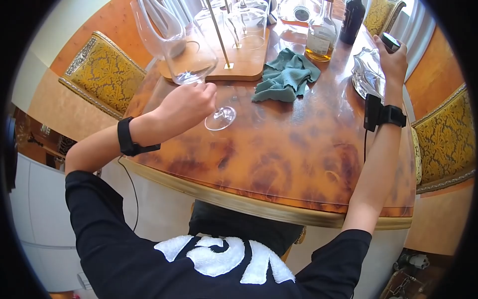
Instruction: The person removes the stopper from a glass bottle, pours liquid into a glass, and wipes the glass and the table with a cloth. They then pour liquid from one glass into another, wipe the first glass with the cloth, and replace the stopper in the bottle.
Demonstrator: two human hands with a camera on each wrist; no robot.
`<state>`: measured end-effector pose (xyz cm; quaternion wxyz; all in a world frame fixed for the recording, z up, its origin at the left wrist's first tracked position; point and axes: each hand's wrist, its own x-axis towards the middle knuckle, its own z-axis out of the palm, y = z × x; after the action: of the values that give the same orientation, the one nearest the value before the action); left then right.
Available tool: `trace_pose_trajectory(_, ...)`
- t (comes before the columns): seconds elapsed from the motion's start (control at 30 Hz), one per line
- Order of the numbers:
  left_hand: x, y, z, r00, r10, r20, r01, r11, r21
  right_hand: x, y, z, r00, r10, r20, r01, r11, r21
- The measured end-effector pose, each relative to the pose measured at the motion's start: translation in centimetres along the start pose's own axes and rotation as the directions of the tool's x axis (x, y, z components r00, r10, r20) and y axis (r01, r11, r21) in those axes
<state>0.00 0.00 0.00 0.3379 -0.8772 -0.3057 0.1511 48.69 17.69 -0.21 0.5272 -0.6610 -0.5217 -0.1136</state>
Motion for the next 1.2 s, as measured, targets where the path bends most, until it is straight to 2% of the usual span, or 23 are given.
trace_pose_trajectory(0.07, 0.7, 0.5, -0.4, 0.999, 0.031, -0.037, -0.03, 0.999, 0.046, 0.2, 0.4, 0.2, 1.0, 0.012, -0.022, -0.012, 1.0, -0.021)
trace_pose_trajectory(0.17, 0.9, 1.8, -1.0, 0.999, 0.022, -0.022, -0.02, 0.997, 0.08, 0.5, 0.6, 0.2, 0.999, 0.037, 0.016, -0.037, 0.999, 0.002)
trace_pose_trajectory(0.27, 0.4, 3.0, -0.9, 0.999, 0.006, -0.046, -0.005, 1.0, 0.03, 0.4, 0.5, 0.0, 1.0, 0.013, 0.001, -0.013, 1.0, -0.014)
trace_pose_trajectory(0.37, 0.0, 3.5, -0.9, 0.998, 0.006, -0.059, -0.002, 0.998, 0.06, 0.5, 0.3, 0.0, 1.0, -0.002, -0.014, 0.001, 0.999, -0.054)
trace_pose_trajectory(0.5, -0.4, 3.8, -0.1, 0.996, -0.01, -0.09, 0.014, 0.999, 0.04, 0.5, 0.4, 0.0, 0.999, 0.033, 0.007, -0.033, 0.999, 0.0)
trace_pose_trajectory(0.6, -1.3, 3.9, 0.6, 0.981, -0.037, -0.192, 0.045, 0.998, 0.035, 0.1, -0.2, -0.2, 0.999, 0.014, -0.031, -0.015, 1.0, -0.019)
trace_pose_trajectory(0.67, -2.2, 4.3, 0.8, 0.91, -0.069, -0.408, 0.003, 0.987, -0.16, 0.0, -0.3, -0.2, 0.999, 0.024, -0.026, -0.025, 1.0, -0.012)
trace_pose_trajectory(0.7, -2.7, 4.7, 1.1, 0.875, -0.113, -0.47, -0.022, 0.962, -0.271, -0.1, -0.6, -0.2, 1.0, 0.018, -0.025, -0.018, 1.0, -0.002)
trace_pose_trajectory(0.73, -3.5, 5.0, 0.9, 0.873, -0.096, -0.479, -0.035, 0.966, -0.257, -0.1, -0.6, -0.2, 0.999, 0.016, -0.028, -0.015, 1.0, 0.008)
trace_pose_trajectory(0.8, -5.1, 5.1, 0.8, 0.883, -0.296, -0.363, -0.005, 0.769, -0.64, -0.7, -1.7, -0.6, 0.999, 0.027, -0.038, -0.025, 0.998, 0.053)
trace_pose_trajectory(0.83, -5.7, 4.6, 0.8, 0.902, -0.351, -0.253, 0.058, 0.677, -0.733, -0.6, -1.6, -0.5, 0.998, 0.025, -0.05, -0.023, 0.999, 0.04)
trace_pose_trajectory(0.87, -5.8, 4.2, 1.3, 0.904, -0.333, -0.268, 0.034, 0.681, -0.732, -0.7, -2.1, -0.7, 0.999, 0.038, -0.037, -0.038, 0.999, 0.013)
trace_pose_trajectory(0.93, -5.6, 3.7, 2.9, 0.84, -0.535, -0.089, 0.2, 0.458, -0.866, -1.1, -2.9, -1.3, 0.998, 0.06, 0.007, -0.06, 0.998, 0.008)
trace_pose_trajectory(0.97, -5.1, 3.3, 3.7, 0.839, -0.54, -0.062, 0.167, 0.365, -0.916, -1.1, -2.8, -1.4, 0.999, 0.012, 0.04, -0.016, 0.995, 0.095)
trace_pose_trajectory(1.0, -4.5, 3.0, 3.9, 0.846, -0.527, -0.078, 0.147, 0.371, -0.917, -1.2, -2.6, -1.4, 0.997, -0.04, 0.072, 0.026, 0.983, 0.183)
trace_pose_trajectory(1.03, -4.0, 2.9, 3.8, 0.865, -0.5, -0.039, 0.137, 0.311, -0.941, -1.1, -2.7, -1.3, 0.985, -0.1, 0.144, 0.042, 0.931, 0.364)
trace_pose_trajectory(1.07, -3.5, 2.8, 3.7, 0.881, -0.474, -0.003, 0.131, 0.25, -0.959, -1.3, -2.5, -1.7, 0.968, -0.134, 0.213, 0.019, 0.883, 0.469)
trace_pose_trajectory(1.1, -3.0, 2.7, 3.8, 0.881, -0.473, -0.014, 0.12, 0.252, -0.96, -1.3, -2.4, -2.2, 0.949, -0.181, 0.259, 0.034, 0.874, 0.484)
trace_pose_trajectory(1.13, -2.4, 2.7, 4.1, 0.902, -0.432, 0.018, 0.107, 0.183, -0.977, -1.5, -2.9, -2.8, 0.924, -0.228, 0.307, 0.048, 0.865, 0.5)
trace_pose_trajectory(1.17, -1.8, 2.6, 4.4, 0.921, -0.387, 0.045, 0.096, 0.113, -0.989, -2.0, -3.4, -3.3, 0.927, -0.225, 0.302, 0.039, 0.854, 0.518)
trace_pose_trajectory(1.2, -1.3, 2.5, 4.9, 0.92, -0.39, 0.039, 0.089, 0.112, -0.99, -2.2, -4.0, -3.7, 0.927, -0.229, 0.298, 0.046, 0.856, 0.515)
